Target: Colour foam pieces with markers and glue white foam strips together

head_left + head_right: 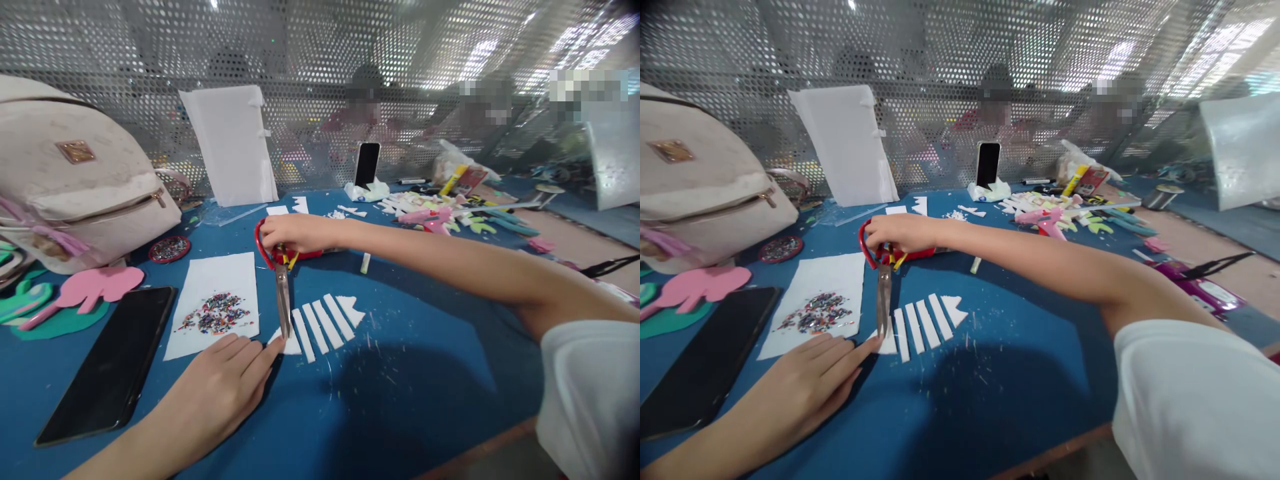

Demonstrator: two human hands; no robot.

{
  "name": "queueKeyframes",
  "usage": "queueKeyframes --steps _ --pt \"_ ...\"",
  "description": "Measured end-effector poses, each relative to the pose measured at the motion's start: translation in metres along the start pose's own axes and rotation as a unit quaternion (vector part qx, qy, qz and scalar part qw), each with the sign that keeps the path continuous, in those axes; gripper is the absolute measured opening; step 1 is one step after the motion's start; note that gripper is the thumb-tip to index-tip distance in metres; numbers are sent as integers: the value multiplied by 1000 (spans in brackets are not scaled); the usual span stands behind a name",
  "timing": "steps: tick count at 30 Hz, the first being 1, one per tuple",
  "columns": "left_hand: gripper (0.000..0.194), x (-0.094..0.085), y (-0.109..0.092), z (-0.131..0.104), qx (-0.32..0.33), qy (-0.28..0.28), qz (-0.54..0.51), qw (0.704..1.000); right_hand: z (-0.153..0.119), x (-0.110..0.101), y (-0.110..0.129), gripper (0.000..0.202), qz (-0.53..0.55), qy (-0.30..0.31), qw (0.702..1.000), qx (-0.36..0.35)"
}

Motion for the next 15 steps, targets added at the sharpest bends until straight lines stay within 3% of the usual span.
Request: queueKeyframes --steps 6,15 --pt "37 -1 1 -1 -7 -16 -12 1000 -4 0 -4 27 -11 -18 1000 4" --pt "24 -7 2 -5 -20 -66 -34 997 0 -1 5 25 -11 3 1000 -1"
Point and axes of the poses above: each hand's wrist, its own z-axis towards the middle knuckle, its own x-axis out of the palm, y = z × x, the point moved 1 cm from there along z, towards the middle knuckle, and after that the axes turned 7 degrees about y, right-handed, at the moved point
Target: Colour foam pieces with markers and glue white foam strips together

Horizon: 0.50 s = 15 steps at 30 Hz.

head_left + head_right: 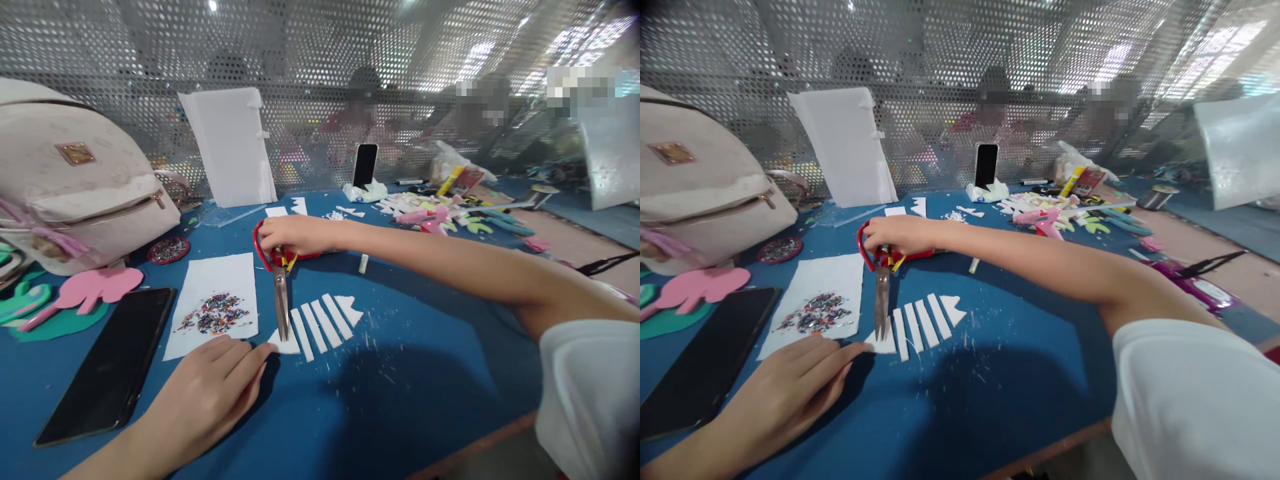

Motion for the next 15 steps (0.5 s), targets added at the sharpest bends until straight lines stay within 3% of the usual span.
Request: queueKeyframes --steps 15 --pt "17 -5 -4 1 16 -30 -11 999 13 -3 10 24 -15 31 999 -31"
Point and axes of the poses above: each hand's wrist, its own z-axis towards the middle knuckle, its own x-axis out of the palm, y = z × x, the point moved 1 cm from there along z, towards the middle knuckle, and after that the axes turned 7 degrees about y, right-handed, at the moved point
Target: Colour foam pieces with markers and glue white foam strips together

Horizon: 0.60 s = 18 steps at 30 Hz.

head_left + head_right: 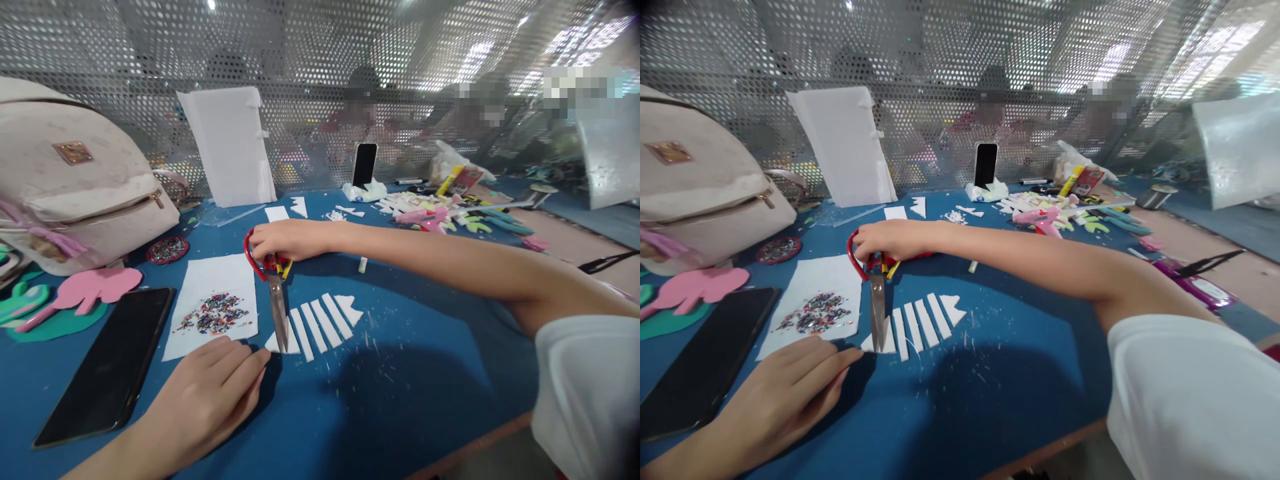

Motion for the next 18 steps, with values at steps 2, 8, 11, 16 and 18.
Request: queueKeyframes --steps 2,8,11,16,18 --pt "19 0 0 -1 0 9 1 1000 2 -2 3 22 -3 3 1000 -5" --pt "26 2 2 0 2 24 9 1000 7 -5 9 22 -12 15 1000 -19" --pt "25 2 2 0 1 25 11 1000 8 -6 11 21 -18 16 999 -25" --pt "26 1 0 0 9 30 13 999 12 -9 13 21 -27 16 999 -40" --pt "28 0 0 0 10 35 14 999 13 -10 13 20 -31 19 998 -42"
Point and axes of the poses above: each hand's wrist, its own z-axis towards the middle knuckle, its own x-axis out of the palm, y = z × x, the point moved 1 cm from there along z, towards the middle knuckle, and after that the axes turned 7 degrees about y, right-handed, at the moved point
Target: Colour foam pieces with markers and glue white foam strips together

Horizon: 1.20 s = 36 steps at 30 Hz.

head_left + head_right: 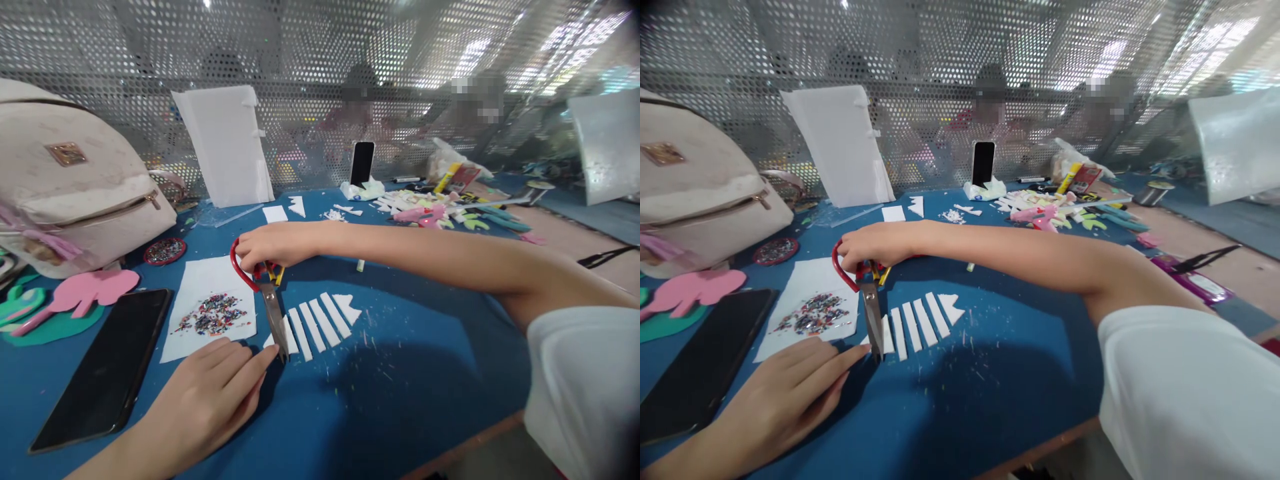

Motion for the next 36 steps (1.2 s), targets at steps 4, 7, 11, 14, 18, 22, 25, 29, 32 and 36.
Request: queueKeyframes --steps 4,7,11,14,18,22,25,29,32,36 --pt "32 2 0 1 -1 4 9 1000 2 0 0 21 -12 6 1000 2" --pt "36 6 1 1 -8 16 22 1000 2 2 -1 20 -24 8 1000 5" --pt "40 10 2 0 -16 33 30 999 4 4 -3 19 -40 8 999 1" --pt "39 11 2 0 -18 35 31 999 7 7 -6 19 -51 13 999 -4" --pt "38 10 2 1 -20 32 31 999 13 11 -8 21 -70 27 997 -1" --pt "38 11 3 1 -20 36 31 999 17 13 -6 21 -85 36 996 2" --pt "38 11 3 1 -19 35 31 999 17 13 -5 22 -91 34 995 5" --pt "38 11 2 1 -22 30 32 999 17 14 -5 20 -96 31 995 4" --pt "37 10 3 2 -20 29 30 999 15 14 -5 20 -100 21 995 0" --pt "38 10 3 2 -17 30 30 999 12 10 -6 19 -107 -3 994 -18"
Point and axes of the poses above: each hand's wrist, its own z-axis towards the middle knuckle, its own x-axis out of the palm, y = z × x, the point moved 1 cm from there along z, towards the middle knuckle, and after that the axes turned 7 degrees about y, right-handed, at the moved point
